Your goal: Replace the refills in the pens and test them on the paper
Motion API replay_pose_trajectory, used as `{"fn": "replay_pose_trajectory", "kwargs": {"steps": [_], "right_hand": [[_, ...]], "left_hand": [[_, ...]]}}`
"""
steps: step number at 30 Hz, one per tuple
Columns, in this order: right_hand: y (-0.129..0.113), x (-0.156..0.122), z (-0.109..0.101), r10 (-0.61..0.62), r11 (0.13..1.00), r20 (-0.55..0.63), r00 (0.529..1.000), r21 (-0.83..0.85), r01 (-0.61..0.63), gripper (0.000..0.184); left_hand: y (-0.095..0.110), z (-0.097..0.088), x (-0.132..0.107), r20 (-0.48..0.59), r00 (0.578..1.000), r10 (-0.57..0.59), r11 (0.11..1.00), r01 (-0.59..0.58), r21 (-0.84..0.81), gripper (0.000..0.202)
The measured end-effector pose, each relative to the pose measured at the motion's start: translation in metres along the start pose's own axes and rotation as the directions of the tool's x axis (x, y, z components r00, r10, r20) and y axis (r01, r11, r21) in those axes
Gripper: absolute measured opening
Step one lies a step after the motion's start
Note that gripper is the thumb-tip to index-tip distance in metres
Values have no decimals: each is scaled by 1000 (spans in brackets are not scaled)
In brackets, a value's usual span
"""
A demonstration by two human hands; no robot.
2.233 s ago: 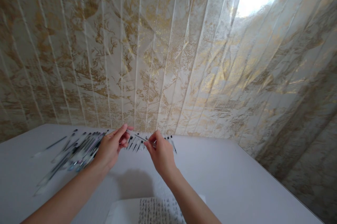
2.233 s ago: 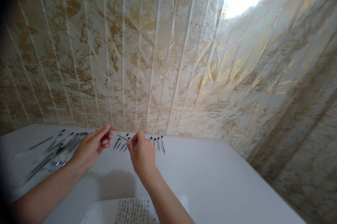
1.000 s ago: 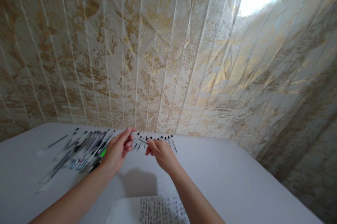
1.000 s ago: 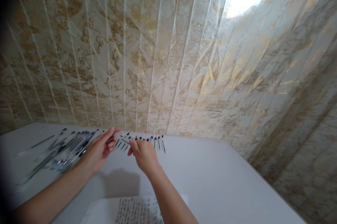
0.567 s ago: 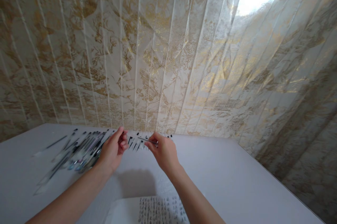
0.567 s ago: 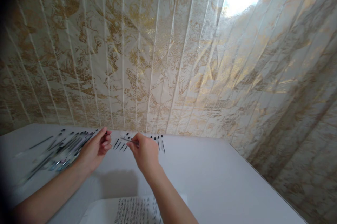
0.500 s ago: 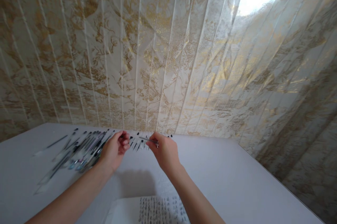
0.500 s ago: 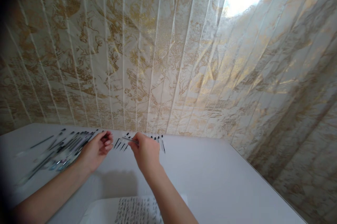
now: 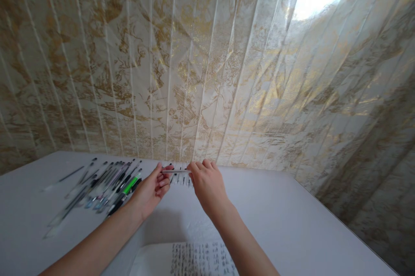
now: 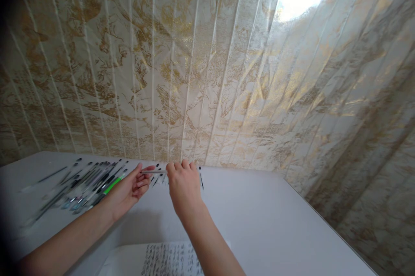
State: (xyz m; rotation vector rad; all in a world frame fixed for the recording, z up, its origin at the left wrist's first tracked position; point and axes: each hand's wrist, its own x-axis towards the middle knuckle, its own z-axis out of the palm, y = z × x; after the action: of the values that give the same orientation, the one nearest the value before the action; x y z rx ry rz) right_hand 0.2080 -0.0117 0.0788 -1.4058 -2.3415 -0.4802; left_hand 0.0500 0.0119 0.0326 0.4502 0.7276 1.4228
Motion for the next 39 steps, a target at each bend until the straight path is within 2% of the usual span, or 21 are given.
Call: {"fn": "replay_pose_trajectory", "kwargs": {"steps": [3, 6, 11, 15, 18, 21, 23, 25, 27, 28, 30, 34, 36, 39], "right_hand": [[-2, 0, 5, -20, 998, 150, 989, 63, 10, 14], [-2, 0, 10, -18, 993, 211, 977, 119, -7, 18], [12, 2, 19, 37, 985, 96, 995, 166, -53, 17], [28, 3, 27, 162, 963, 34, 986, 212, -166, 24], [36, 3, 25, 265, 926, 2, 964, 278, -255, 30], [34, 3, 15, 270, 872, -5, 963, 426, -242, 32], [25, 2, 8, 169, 812, 53, 984, 558, -170, 35], [15, 1, 2, 11, 735, 117, 993, 673, -87, 34], [5, 0, 0, -117, 673, 140, 983, 739, -26, 28], [1, -1, 1, -141, 660, 134, 981, 752, -8, 25], [-5, -1, 3, -110, 685, 108, 988, 729, -3, 23], [-12, -1, 6, 45, 810, 81, 996, 580, -83, 25], [-12, -1, 5, 72, 849, 99, 992, 516, -113, 29], [-11, -2, 3, 61, 869, 81, 995, 486, -92, 30]], "left_hand": [[11, 3, -4, 1, 991, 133, 990, -133, 56, 30], [31, 4, -6, -13, 957, 289, 951, -286, 117, 35], [72, -4, 0, -54, 917, 396, 916, -391, 89, 46], [88, -11, 4, -69, 914, 399, 916, -393, 84, 46], [85, -11, 3, -25, 945, 326, 939, -321, 128, 33], [72, -2, -6, 112, 972, 207, 939, -230, 257, 11], [59, 6, -15, 246, 962, 118, 890, -212, 403, 14], [47, 14, -23, 345, 935, 83, 817, -262, 514, 29], [37, 19, -30, 374, 917, 142, 770, -340, 540, 38], [35, 21, -32, 371, 909, 191, 755, -377, 536, 38], [33, 23, -34, 346, 896, 279, 736, -431, 522, 31], [36, 25, -36, 288, 869, 403, 704, -495, 509, 26], [37, 24, -36, 254, 876, 411, 712, -482, 511, 23], [35, 23, -34, 261, 902, 343, 718, -431, 547, 26]]}}
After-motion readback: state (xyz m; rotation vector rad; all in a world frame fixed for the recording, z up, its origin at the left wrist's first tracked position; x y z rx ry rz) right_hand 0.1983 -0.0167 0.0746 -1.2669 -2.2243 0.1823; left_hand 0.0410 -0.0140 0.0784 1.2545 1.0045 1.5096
